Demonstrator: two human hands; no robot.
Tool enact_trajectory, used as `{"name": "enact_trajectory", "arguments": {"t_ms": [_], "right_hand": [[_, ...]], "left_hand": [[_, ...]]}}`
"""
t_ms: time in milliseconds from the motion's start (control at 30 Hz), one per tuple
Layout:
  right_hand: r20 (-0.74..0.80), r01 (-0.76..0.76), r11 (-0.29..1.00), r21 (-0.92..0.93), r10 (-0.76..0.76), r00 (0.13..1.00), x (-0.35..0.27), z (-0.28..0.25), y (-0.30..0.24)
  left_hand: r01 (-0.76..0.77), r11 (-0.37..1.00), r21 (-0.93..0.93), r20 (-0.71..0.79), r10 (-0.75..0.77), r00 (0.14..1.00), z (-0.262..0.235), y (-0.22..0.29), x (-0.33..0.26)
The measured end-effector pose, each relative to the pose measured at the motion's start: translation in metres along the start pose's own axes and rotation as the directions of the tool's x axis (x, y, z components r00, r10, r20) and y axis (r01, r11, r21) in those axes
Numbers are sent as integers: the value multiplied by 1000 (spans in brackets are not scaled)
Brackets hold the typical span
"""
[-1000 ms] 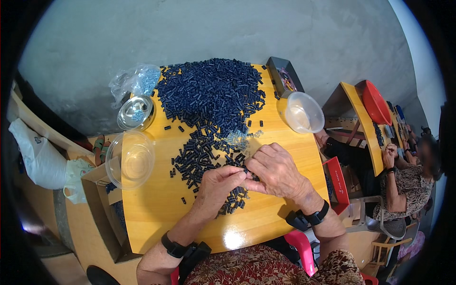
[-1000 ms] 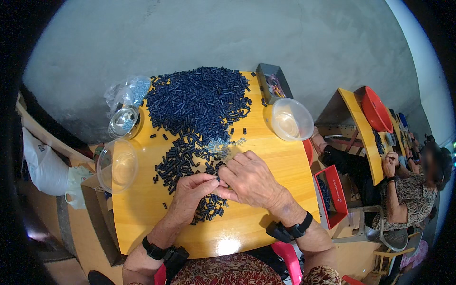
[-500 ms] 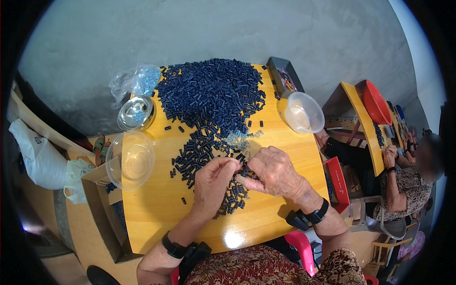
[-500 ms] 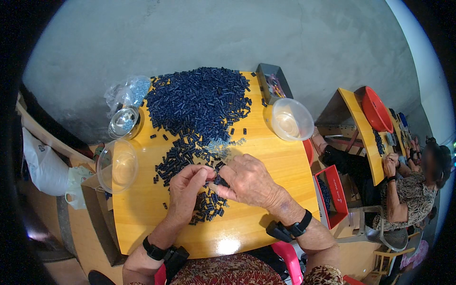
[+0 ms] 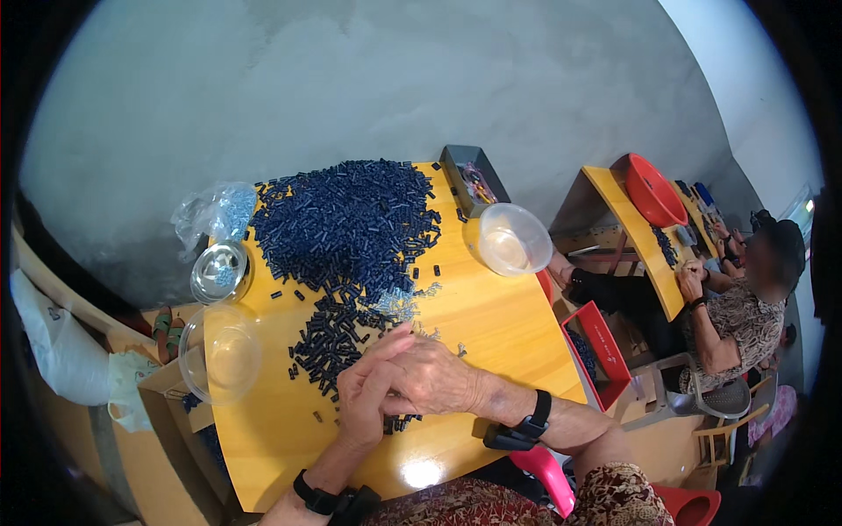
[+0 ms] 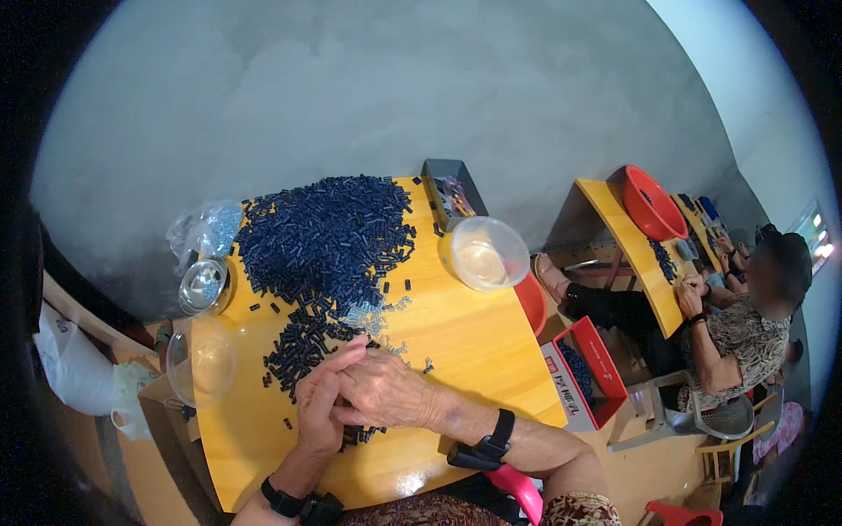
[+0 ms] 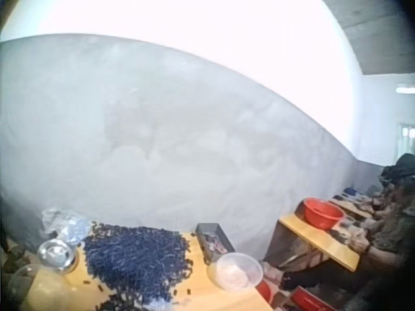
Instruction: Sorting small blue plastic components on a wooden table in a manufacturing environment.
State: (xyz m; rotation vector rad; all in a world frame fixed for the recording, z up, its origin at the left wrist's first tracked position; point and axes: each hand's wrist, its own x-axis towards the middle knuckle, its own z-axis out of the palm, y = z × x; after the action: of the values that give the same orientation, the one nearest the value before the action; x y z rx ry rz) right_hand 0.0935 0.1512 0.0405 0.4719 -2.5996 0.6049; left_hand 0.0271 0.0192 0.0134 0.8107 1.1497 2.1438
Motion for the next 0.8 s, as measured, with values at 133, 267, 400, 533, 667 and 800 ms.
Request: {"name": "enact_trajectory", "arguments": {"t_ms": [133,267,400,533,667,800], "right_hand": [[64,-53,998,15,52,997,0,1,0],[107,-50,999,-14,51,993,2,5,1],[81,-26,1000,14,25,996,1,10,2],[64,-19,1000,21,17,998,5,14,1],[157,-86,996,28,81,984,7,19,4],[141,-77,997,13,75,987,4,17,5]], "left_hand": [[31,996,-87,5,-31,1000,-2,0,1],[8,995,-96,-32,-11,999,-3,2,1],[8,997,-82,-100,-16,995,1,3,1],[16,998,-53,-186,-26,982,2,1,-1],[7,998,-61,-213,-20,977,-3,0,2],[25,995,-93,-246,-47,968,-2,0,6]]}}
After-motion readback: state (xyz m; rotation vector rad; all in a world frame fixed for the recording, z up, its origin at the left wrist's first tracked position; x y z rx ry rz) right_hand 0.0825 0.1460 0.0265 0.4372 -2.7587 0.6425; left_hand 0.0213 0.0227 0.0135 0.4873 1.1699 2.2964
